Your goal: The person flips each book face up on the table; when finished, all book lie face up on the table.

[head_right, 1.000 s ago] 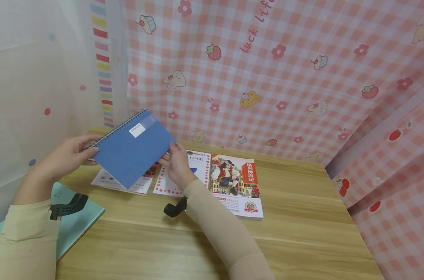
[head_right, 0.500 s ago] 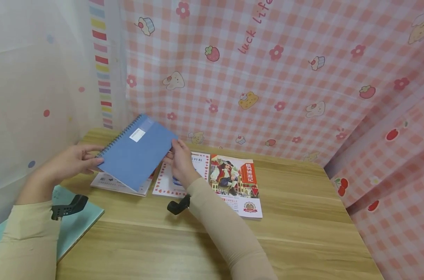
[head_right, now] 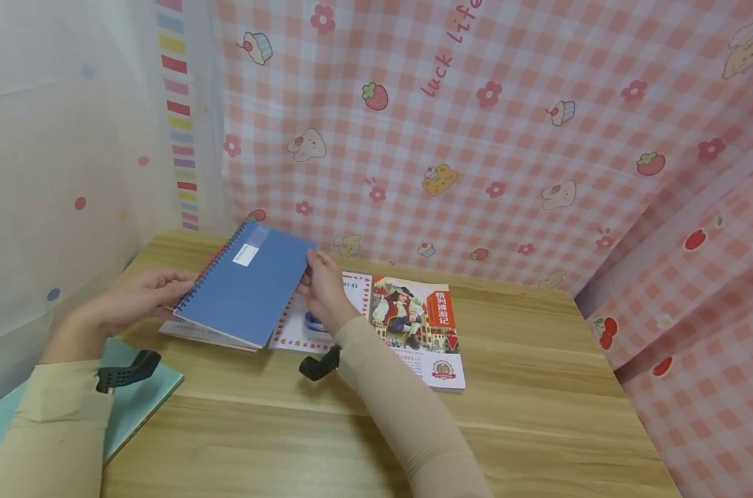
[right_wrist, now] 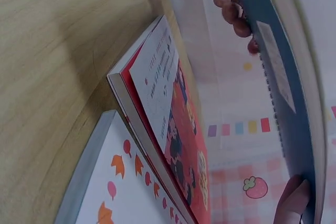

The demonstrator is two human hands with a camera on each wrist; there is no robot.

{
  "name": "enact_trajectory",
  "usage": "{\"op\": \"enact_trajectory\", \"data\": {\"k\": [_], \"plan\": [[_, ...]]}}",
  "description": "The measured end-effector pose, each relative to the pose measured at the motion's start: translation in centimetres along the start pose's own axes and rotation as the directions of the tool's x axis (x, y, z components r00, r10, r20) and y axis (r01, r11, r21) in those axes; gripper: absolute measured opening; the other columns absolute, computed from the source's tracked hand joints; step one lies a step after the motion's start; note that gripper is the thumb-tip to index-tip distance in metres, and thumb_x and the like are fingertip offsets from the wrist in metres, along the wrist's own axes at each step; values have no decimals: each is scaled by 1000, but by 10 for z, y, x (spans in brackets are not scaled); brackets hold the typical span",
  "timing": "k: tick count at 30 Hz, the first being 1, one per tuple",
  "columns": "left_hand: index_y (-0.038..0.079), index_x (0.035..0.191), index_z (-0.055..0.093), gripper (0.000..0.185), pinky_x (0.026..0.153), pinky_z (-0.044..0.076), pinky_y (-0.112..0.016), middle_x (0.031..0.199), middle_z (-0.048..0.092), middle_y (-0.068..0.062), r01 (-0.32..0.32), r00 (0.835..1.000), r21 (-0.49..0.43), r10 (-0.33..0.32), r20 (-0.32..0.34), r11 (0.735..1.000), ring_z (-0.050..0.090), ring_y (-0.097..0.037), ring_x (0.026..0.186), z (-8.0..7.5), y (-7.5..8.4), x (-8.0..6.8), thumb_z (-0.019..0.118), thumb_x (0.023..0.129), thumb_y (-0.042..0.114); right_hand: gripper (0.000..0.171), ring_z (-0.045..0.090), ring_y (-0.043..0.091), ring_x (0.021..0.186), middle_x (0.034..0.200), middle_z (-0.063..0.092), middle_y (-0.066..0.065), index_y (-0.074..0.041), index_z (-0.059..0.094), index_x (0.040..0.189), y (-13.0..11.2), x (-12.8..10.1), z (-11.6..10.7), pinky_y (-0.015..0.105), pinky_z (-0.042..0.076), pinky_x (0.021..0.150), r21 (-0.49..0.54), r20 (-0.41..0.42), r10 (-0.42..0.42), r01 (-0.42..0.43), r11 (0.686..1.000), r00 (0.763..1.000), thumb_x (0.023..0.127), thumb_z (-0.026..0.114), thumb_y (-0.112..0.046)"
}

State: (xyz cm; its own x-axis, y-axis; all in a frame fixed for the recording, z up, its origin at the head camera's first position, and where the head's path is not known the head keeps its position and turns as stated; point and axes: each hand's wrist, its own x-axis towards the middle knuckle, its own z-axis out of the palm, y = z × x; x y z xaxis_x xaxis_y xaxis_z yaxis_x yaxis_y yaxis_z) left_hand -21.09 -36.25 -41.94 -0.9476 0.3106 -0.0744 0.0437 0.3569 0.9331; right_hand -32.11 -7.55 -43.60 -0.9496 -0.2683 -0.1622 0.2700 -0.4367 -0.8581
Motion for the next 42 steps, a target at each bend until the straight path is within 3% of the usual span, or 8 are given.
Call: {"op": "enact_trajectory", "data": {"k": [5, 13, 18, 22, 27, 32, 39, 42], "plan": [[-13, 150, 30, 56, 81, 60, -33, 119, 67, -21, 30, 999, -75, -28, 29, 997, 69, -18, 97, -1, -7, 5, 41, 112, 27, 35, 18, 13, 56, 63, 28, -4, -15, 45, 76, 1, -2, -3, 25, 20, 52, -5, 0, 26, -26, 1000, 1000, 109, 48, -24], [-10, 154, 19, 63, 79, 60, -34, 107, 71, -2, 87, 996, -240, -75, 56, 967, 71, -16, 93, 5, -10, 9, 46, 110, 25, 28, 28, 12, 57, 67, 39, -4, -14, 54, 84, 1, -1, -1, 23, 26, 53, -35, 45, 24, -23, 999, 999, 110, 47, -25], [-8, 150, 21, 56, 77, 61, -34, 104, 75, 1, 52, 998, -317, -41, 42, 947, 73, -17, 91, 8, -10, 9, 47, 110, 20, 28, 29, 12, 59, 70, 39, -3, -13, 50, 87, 0, -5, -2, 23, 26, 53, -59, 87, 23, -18, 998, 996, 110, 44, -27], [-7, 149, 24, 52, 78, 61, -34, 104, 75, 1, 15, 1000, -335, -13, 8, 942, 72, -16, 93, 8, -12, 9, 46, 110, 21, 15, 42, 11, 60, 76, 46, -3, -12, 55, 116, 0, -9, -2, 25, 35, 54, -102, 147, 59, -45, 994, 987, 110, 45, -22], [-5, 151, 23, 55, 81, 60, -33, 104, 74, 4, 27, 999, -334, -40, -35, 942, 71, -14, 94, 5, -16, 10, 45, 110, 25, 55, 67, 17, 73, 100, 64, 3, -22, 28, 161, 3, -17, -1, 34, 58, 64, -214, 259, 178, -124, 969, 949, 110, 46, -17], [-2, 153, 23, 57, 80, 60, -31, 102, 72, 6, 55, 992, -306, -86, -88, 950, 70, -12, 92, 3, -20, 12, 44, 110, 29, 70, 62, 14, 73, 109, 58, 3, -27, 15, 164, 7, -24, 0, 38, 61, 67, -272, 287, 246, -167, 948, 926, 107, 52, -12], [8, 145, 36, 45, 81, 59, -30, 105, 67, 8, 85, 983, -322, -132, -127, 943, 67, -11, 94, 1, -21, 11, 49, 109, 30, 78, 38, 11, 53, 74, 48, -1, -29, 6, 165, 9, -30, 4, 40, 62, 72, -257, 327, 231, -149, 955, 916, 106, 50, -3], [9, 143, 35, 42, 83, 59, -30, 106, 68, 7, 65, 988, -353, -111, -111, 933, 68, -11, 96, 2, -21, 11, 52, 108, 25, 78, 47, 12, 57, 79, 54, 1, -29, 9, 165, 10, -30, 5, 37, 62, 67, -253, 316, 225, -146, 956, 922, 105, 51, -3]]}}
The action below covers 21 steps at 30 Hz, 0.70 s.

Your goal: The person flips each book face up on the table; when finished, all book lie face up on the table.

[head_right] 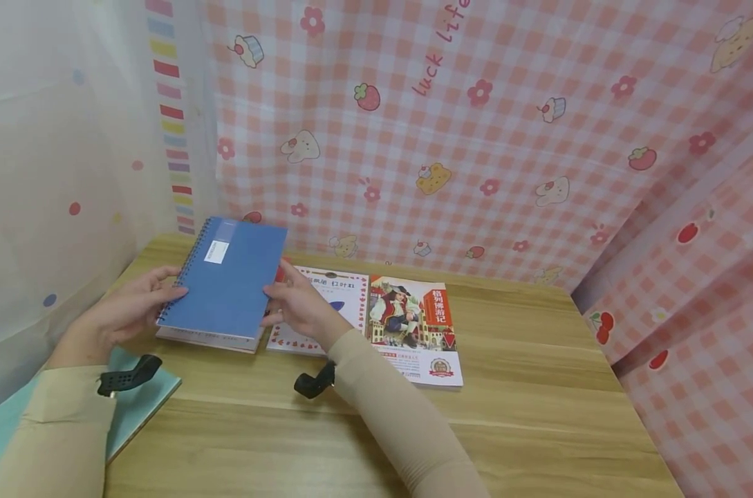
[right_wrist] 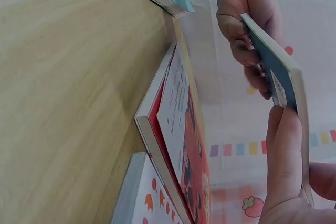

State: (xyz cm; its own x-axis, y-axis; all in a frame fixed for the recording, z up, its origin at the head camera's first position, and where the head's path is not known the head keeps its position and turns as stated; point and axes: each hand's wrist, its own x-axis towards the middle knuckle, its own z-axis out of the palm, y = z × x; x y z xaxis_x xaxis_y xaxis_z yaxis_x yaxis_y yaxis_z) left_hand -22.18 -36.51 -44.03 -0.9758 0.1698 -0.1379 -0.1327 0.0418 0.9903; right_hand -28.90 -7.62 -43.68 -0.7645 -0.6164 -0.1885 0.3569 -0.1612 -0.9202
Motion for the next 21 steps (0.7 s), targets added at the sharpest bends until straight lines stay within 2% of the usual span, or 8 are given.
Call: {"op": "enact_trajectory", "data": {"k": [3, 5, 7, 10, 13, 17, 19, 21], "plan": [[4, 150, 29, 53, 84, 59, -28, 106, 70, 9, -23, 1000, -26, 23, 0, 999, 70, -10, 97, 0, -1, 1, 54, 107, 22, 77, 67, 24, 97, 121, 62, 11, -31, 13, 164, 1, 0, 1, 37, 62, 70, 17, -33, 12, -12, 1000, 999, 105, 53, -4], [3, 156, 24, 61, 84, 58, -26, 106, 70, 12, -21, 999, -48, 20, -26, 999, 70, -8, 97, 0, -1, 2, 54, 107, 24, 77, 55, 38, 129, 151, 45, 19, -31, 13, 164, 2, 0, 2, 37, 62, 75, 37, -42, 21, -20, 999, 999, 105, 54, -5], [3, 160, 20, 68, 84, 58, -26, 106, 68, 13, -3, 998, -54, 0, -58, 999, 70, -6, 96, -1, -1, 2, 54, 106, 27, 77, 38, 47, 141, 162, 27, 23, -30, 12, 164, 4, -1, 4, 38, 61, 80, 55, -38, 29, -27, 998, 999, 105, 53, -5], [8, 162, 18, 74, 84, 58, -25, 108, 64, 14, 40, 994, -86, -49, -101, 995, 69, -5, 95, -1, 1, 3, 55, 105, 34, 79, 50, 47, 132, 156, 36, 27, -28, 10, 165, 6, -1, 6, 39, 60, 85, 73, -33, 26, -23, 997, 999, 104, 53, -2], [9, 163, 17, 76, 80, 59, -26, 106, 67, 12, 32, 995, -183, -49, -91, 983, 70, -6, 91, -1, 2, 2, 55, 104, 38, 80, 71, 30, 94, 121, 64, 15, -28, 11, 165, 9, 0, 8, 38, 61, 82, 92, -39, 14, -10, 996, 999, 103, 54, 1], [15, 152, 47, 44, 75, 61, -32, 108, 75, -1, -87, 988, -432, 132, 75, 898, 74, -15, 90, -5, -2, -3, 45, 110, 25, 81, 55, 13, 56, 75, 53, 0, -29, 11, 164, 10, -2, 8, 34, 62, 73, 120, -42, -14, 19, 993, 999, 103, 53, 2], [16, 143, 55, 35, 77, 62, -36, 114, 74, -5, -103, 967, -503, 206, 152, 858, 74, -19, 95, -7, -4, -4, 40, 111, 14, 81, 54, 12, 53, 72, 53, -1, -29, 10, 164, 9, -3, 7, 33, 62, 70, 121, -44, -26, 32, 992, 999, 103, 53, 2], [16, 147, 50, 41, 79, 62, -39, 121, 72, -7, -104, 950, -523, 240, 199, 846, 73, -22, 100, -7, -5, -4, 37, 110, 3, 81, 55, 13, 54, 72, 54, 0, -29, 11, 164, 7, -4, 5, 33, 62, 69, 123, -46, -37, 43, 991, 998, 103, 53, 2]]}}
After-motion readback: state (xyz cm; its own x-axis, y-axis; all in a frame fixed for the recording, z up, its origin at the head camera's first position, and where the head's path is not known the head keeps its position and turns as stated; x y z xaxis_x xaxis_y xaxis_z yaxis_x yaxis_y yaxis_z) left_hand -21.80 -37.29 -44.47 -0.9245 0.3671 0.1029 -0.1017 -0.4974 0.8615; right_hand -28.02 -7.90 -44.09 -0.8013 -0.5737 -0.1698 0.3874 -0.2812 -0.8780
